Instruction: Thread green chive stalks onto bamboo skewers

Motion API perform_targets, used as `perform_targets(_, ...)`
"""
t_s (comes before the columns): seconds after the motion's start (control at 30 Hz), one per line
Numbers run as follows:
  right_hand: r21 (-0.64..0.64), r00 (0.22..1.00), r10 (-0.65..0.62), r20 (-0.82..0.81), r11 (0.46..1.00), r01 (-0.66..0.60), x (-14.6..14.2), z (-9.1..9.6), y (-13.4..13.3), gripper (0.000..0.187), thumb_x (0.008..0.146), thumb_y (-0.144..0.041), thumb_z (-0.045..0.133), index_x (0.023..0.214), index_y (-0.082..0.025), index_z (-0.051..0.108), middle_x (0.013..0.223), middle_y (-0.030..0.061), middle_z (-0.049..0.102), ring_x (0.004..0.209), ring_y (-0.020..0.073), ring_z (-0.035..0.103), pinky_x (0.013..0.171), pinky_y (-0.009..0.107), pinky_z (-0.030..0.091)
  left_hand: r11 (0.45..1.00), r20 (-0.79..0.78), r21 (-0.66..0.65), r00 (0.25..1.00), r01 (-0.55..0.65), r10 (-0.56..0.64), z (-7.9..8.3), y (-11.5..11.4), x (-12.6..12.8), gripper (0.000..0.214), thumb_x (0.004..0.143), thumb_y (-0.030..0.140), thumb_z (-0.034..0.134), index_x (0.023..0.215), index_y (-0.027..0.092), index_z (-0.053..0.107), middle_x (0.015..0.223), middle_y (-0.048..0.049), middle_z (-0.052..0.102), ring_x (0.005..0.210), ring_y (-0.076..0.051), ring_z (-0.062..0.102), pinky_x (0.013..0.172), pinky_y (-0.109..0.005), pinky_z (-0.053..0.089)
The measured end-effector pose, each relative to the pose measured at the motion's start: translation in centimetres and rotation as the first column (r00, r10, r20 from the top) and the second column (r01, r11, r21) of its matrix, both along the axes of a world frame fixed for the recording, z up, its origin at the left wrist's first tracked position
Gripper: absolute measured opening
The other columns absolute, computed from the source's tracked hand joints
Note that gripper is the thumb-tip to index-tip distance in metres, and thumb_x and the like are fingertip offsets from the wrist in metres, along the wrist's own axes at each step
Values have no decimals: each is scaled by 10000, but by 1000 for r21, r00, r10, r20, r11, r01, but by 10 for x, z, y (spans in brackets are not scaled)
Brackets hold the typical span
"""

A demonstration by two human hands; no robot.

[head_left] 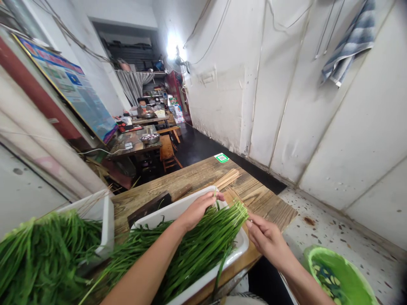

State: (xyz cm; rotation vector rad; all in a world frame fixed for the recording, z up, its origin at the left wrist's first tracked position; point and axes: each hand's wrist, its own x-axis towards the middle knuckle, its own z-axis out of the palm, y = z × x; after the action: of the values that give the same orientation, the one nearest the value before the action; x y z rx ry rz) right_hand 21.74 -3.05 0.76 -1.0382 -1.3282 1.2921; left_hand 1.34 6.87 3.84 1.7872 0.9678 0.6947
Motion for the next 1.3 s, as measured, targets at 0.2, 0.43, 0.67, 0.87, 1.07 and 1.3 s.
perform_targets(0.2,16,999,34,19,999,-34,-2,7,0,409,904,-449,473,1121,-125,598,579,-58,275,461,63,208,390,189,135,985,-62,151,994,-82,92,7,-9,11,323,865,330,432,952,156,690,1030,-50,692,1002,-202,602,932,-287,415)
perform_targets(0.43,33,999,5,50,999,-6,-1,6,-2,392,905,-432,475,1125,-134,603,591,-49,295,479,72,222,399,192,153,954,13,64,957,-291,291,7,-16,24,313,799,307,540,1022,157,700,977,-37,723,929,-205,650,859,-294,488)
perform_targets(0.67,48,996,-15,91,999,11,-3,8,-1,404,891,-448,487,1106,-134,624,605,-37,311,509,86,252,418,192,195,937,48,8,936,-350,349,7,-16,26,301,740,283,616,1004,171,711,984,-21,723,927,-212,653,852,-302,497)
perform_targets(0.87,53,996,16,86,998,-21,-3,9,-1,401,904,-440,468,1128,-137,606,602,-48,281,500,83,228,427,200,185,945,76,5,942,-327,326,18,-21,33,249,726,276,626,927,179,736,900,-7,738,869,-211,657,780,-288,502)
perform_targets(1.07,55,996,12,88,998,-17,-2,9,-3,394,904,-444,466,1113,-139,605,592,-51,290,485,82,223,414,201,174,943,134,-81,934,-324,332,17,-22,35,256,703,276,643,917,173,738,827,-12,729,819,-188,641,755,-270,488)
perform_targets(1.3,38,998,32,48,999,-34,-3,6,-3,392,918,-424,454,1153,-135,576,598,-54,265,486,77,210,415,203,154,949,171,-133,936,-287,307,16,-22,32,258,704,312,643,870,140,743,567,24,587,534,-98,489,526,-216,373)
